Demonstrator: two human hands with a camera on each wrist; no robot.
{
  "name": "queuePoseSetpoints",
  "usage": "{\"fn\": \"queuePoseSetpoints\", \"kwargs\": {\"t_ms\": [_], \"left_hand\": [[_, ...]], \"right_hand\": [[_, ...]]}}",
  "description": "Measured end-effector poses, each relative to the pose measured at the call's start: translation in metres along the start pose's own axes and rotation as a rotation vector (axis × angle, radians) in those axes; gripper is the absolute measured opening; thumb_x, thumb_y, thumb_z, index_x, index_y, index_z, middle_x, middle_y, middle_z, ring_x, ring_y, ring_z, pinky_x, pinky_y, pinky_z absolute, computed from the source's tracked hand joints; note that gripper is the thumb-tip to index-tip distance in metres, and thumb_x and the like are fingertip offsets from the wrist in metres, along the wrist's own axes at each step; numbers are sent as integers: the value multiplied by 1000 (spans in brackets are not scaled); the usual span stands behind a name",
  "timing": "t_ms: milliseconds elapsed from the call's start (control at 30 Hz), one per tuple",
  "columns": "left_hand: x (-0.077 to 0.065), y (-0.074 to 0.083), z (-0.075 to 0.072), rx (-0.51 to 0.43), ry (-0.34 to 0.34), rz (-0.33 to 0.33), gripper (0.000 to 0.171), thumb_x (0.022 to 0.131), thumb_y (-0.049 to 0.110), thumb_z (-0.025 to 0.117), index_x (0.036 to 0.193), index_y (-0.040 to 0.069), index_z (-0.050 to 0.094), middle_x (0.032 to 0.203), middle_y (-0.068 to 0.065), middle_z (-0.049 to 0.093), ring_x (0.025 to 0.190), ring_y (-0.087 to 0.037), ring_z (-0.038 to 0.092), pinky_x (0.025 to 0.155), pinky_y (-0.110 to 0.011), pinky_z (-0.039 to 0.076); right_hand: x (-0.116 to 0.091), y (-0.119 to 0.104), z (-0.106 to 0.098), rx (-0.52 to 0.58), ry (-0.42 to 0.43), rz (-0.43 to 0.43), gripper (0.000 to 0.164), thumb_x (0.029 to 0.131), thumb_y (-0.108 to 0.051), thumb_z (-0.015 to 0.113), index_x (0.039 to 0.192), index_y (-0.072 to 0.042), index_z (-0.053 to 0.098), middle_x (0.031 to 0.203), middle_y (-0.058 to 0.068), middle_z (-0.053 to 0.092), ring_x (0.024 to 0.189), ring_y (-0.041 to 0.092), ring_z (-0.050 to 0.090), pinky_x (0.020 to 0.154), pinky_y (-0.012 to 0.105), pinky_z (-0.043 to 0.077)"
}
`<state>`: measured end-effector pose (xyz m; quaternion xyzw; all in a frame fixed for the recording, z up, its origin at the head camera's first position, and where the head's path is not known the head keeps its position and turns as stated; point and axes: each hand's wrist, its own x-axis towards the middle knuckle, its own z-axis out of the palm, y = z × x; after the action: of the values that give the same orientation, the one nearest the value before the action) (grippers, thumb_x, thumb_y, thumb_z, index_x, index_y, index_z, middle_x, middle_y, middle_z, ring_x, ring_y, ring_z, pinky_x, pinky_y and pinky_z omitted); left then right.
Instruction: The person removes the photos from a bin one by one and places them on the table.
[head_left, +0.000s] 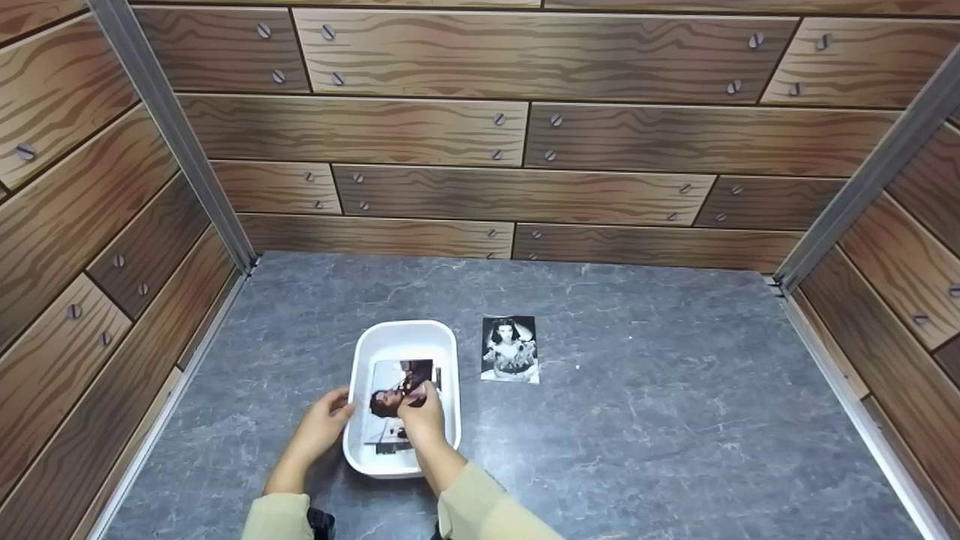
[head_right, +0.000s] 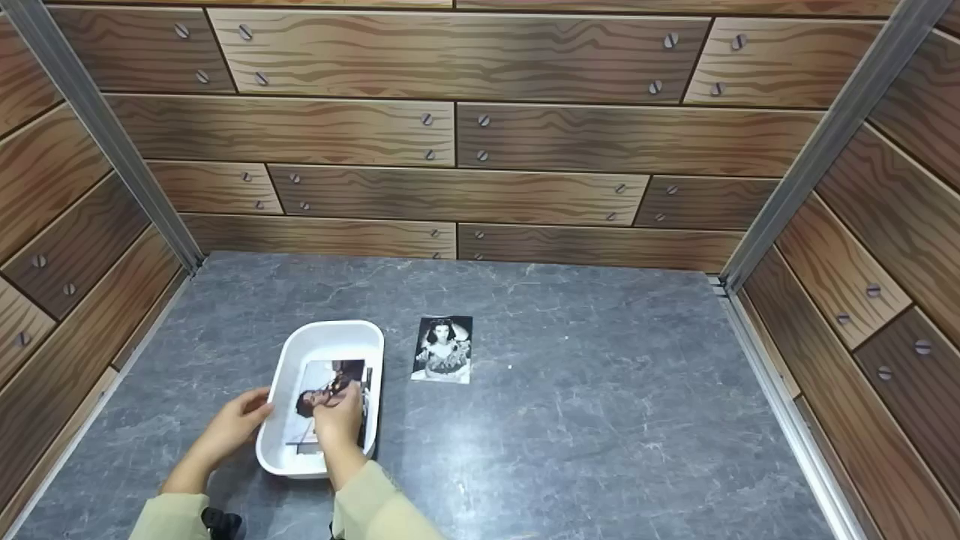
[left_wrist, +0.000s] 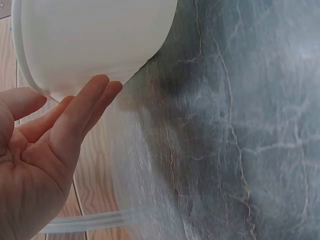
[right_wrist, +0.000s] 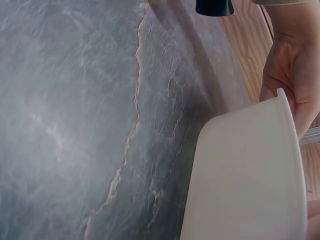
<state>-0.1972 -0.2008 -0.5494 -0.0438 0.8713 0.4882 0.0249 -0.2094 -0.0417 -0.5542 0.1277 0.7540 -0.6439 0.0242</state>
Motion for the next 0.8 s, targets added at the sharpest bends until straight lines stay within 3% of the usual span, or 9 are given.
{"fn": "queuePoseSetpoints", "kwargs": {"t_ms": [67, 167, 300, 533, 800], "left_hand": [[0, -1, 0, 1, 2, 6, 37, 97, 2, 51, 127, -18, 48, 119, -35, 58, 116, -47, 56, 99, -50, 50], [0, -1, 0, -1, 6, 14, 37, 97, 2, 51, 127, -18, 49, 120, -36, 58, 116, -47, 56, 99, -50, 50], [-1, 0, 0, -10, 11, 35, 36, 96, 1, 52, 126, -18, 49, 119, -36, 58, 115, -46, 56, 100, -50, 50], [-1, 0, 0, -7, 18, 48, 35, 96, 1, 53, 125, -18, 50, 117, -35, 59, 113, -45, 58, 99, -49, 51], [0, 1, 0, 6, 7, 20, 36, 96, 4, 52, 126, -17, 50, 117, -35, 59, 115, -46, 56, 100, -52, 49]], "right_hand": [[0, 1, 0, -18, 19, -7, 67, 72, 4, 56, 136, 15, 39, 135, 33, 48, 126, 40, 47, 107, 47, 42], [2, 1, -1, -52, 38, -22, 55, 73, 2, 58, 126, 14, 49, 120, 28, 57, 112, 37, 54, 101, 45, 47], [6, 0, -4, -143, 41, -12, 33, 77, -5, 62, 108, 4, 58, 105, 20, 65, 99, 33, 59, 89, 43, 52], [6, 1, -5, -194, -13, 16, 56, 79, -10, 61, 132, 5, 51, 126, 25, 60, 117, 39, 56, 99, 48, 50], [6, 3, -4, -119, -35, 30, 65, 76, -4, 57, 138, 7, 44, 135, 30, 52, 125, 42, 50, 104, 50, 46]]}}
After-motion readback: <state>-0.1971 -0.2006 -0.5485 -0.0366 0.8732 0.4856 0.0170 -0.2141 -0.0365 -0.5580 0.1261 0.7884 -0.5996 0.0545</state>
